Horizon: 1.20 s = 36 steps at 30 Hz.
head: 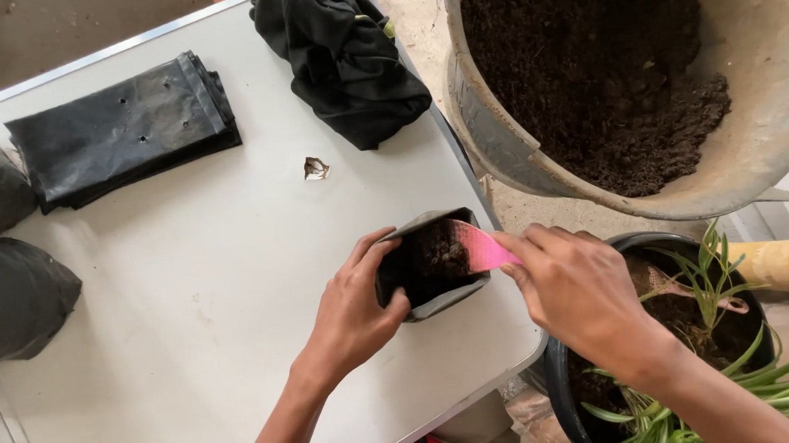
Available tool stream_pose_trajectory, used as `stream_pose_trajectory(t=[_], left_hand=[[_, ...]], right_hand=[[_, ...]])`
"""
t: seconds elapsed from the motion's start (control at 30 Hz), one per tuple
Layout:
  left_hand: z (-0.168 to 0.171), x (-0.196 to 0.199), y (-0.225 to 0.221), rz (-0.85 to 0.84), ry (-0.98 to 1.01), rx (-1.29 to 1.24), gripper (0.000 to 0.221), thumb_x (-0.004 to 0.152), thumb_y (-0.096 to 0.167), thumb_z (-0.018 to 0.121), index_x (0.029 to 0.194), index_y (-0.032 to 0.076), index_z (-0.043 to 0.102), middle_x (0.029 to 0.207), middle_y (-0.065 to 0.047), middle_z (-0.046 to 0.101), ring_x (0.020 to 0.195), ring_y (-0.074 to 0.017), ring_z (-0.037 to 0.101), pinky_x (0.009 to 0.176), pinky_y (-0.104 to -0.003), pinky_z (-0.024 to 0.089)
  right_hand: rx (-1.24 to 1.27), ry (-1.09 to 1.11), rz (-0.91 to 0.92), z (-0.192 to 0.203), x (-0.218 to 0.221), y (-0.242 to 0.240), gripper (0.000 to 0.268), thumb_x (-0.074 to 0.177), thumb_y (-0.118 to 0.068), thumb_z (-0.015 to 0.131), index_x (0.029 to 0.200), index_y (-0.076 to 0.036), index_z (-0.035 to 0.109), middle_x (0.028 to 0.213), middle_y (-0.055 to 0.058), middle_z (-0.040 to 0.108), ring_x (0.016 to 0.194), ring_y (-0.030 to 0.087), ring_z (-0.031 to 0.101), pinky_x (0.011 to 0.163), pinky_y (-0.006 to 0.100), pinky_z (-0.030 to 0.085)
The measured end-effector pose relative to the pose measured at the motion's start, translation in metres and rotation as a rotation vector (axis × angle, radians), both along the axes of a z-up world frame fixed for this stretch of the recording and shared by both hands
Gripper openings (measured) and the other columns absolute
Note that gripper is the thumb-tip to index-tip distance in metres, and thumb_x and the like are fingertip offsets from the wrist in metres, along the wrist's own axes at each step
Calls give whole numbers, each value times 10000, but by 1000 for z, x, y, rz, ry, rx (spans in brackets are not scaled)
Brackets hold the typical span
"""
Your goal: Unfolding a black plastic polybag and filling it with soil using a small hand trowel for planting.
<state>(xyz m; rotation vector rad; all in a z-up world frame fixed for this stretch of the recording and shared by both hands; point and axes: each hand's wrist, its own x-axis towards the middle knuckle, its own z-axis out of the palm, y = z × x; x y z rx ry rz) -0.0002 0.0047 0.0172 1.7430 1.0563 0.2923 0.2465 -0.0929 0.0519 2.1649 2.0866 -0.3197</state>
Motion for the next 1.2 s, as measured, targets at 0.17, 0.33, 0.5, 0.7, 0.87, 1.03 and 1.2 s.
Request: stream_pose_trajectory(t=[0.17,0.33,0.5,0.7,0.87,1.03,1.2], left_hand=[[-12,1,1,-97,69,39,622,778,89,573,1390,58,466,1563,18,415,717,-349,604,596,-477,485],[-19,-4,1,-63,-22,77,588,695,-7,505,1281,53,505,1546,-20,440,744,-377,589,545,-486,467],[-22,-4,-2,-44,-28,92,567,689,-18,498,1253,36,516,1581,-26,433,557,-357,516,529,-474,435],[-43,0,-10,2,-73,193,685,660,20,543,1344,26,508,1584,-67,439,870,-423,648,673,-543,535],[-39,0,-8,-7,-68,193,658,675,15,550,1332,16,510,1588,-79,439,756,-430,668,611,-551,533],[-35,0,-5,-21,-53,159,630,667,-14,503,1296,13,519,1579,-57,443,470,-322,477,498,-463,431],[-33,0,-6,-35,-74,161,612,657,-19,477,1265,26,533,1563,-59,464,485,-311,458,492,-446,409]], right_hand=[[119,-159,140,17,-29,0,257,985,-333,660,1165,-154,698,847,-40,704,532,126,672,436,306,558],[394,-258,237,35,-38,-11,94,941,-255,780,1016,-198,775,851,-79,741,636,102,654,534,276,454],[295,-267,185,38,-33,-15,177,942,-336,739,1091,-243,730,824,-95,691,595,114,645,481,288,459],[183,-194,180,31,-29,-10,195,984,-398,618,1081,-253,705,787,-59,626,548,181,635,420,358,446],[128,-230,159,28,-24,-10,218,959,-432,633,1104,-280,690,779,-78,623,541,154,641,392,359,483],[46,-197,96,30,-22,-9,310,987,-476,553,1171,-263,681,802,-79,650,460,159,609,351,358,527],[42,-184,127,15,-29,-2,309,1004,-451,537,1195,-265,693,828,-58,677,466,201,650,325,379,486]])
